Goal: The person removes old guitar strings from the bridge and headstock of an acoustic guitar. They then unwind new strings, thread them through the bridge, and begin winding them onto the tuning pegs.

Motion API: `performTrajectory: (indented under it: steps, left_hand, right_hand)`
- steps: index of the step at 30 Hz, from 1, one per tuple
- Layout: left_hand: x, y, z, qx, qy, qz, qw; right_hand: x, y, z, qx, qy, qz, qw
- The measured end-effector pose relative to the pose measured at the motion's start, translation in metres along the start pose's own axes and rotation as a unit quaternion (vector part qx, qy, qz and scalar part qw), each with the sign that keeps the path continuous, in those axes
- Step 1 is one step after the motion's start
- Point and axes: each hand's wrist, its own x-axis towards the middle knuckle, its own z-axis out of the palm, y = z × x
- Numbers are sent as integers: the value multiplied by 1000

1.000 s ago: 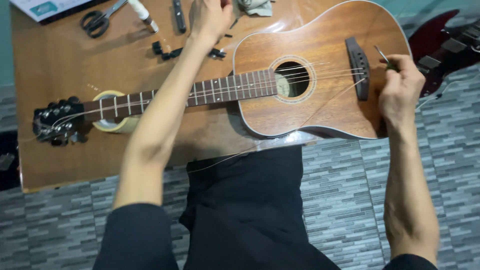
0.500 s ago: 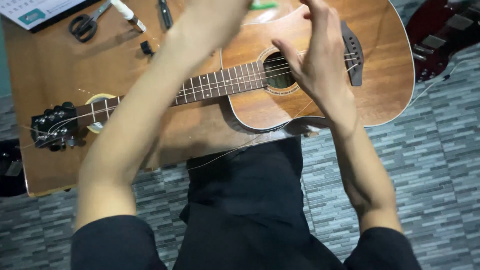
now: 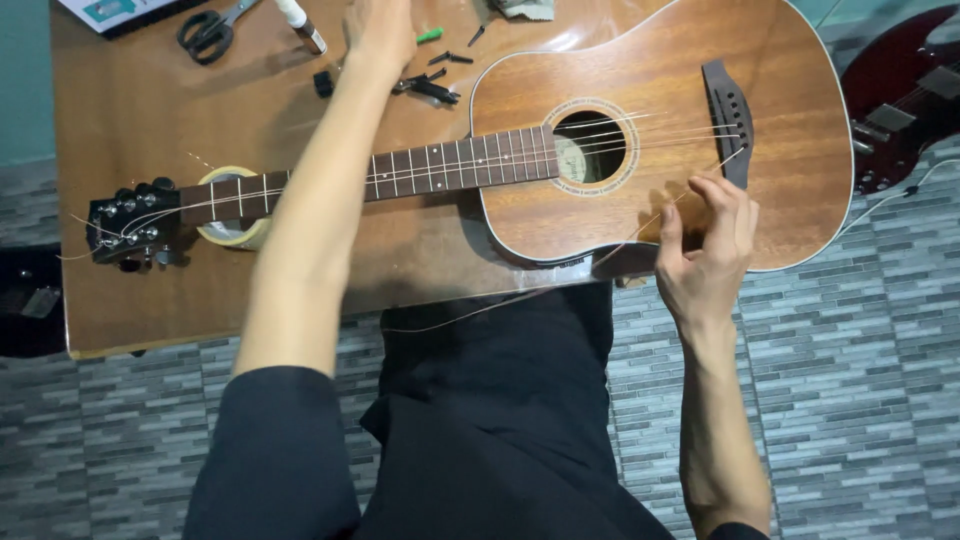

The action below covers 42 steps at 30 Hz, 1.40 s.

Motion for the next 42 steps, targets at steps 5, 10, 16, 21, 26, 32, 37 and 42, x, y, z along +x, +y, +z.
performTrajectory:
  steps: [5,10,16,21,26,32,37,42]
  left_hand:
    - [27,-39,86,10,-91,-80,993]
    - [32,-69,136,96,-32,27,994]
    - [21,-69,133,84,-30,74,993]
    - [-29,-45,75,3,-45,48,998]
    - [-209,30,-34,-399,338,243,817]
    - [-289,131,51,-357,207,104,905]
    - [-286,116,87,-372,234,74,895]
    - [-280,114,129,-333,200,105,916]
  right_hand:
    - [10,-11,-1,-41,-42,8,998]
    - [9,-9,-2,-32,-44,-14,998]
    - [6,-5,1,-36,-44,-26,998]
    - [3,0,-3,-53,-63,12,997]
    - [12,-8,-3,-58,-45,-32,997]
    - [26,3,3,-130,-15,-66,989]
    - [27,42,-7,-135,16,-64,989]
    - [47,37,-26,-170,40,-92,980]
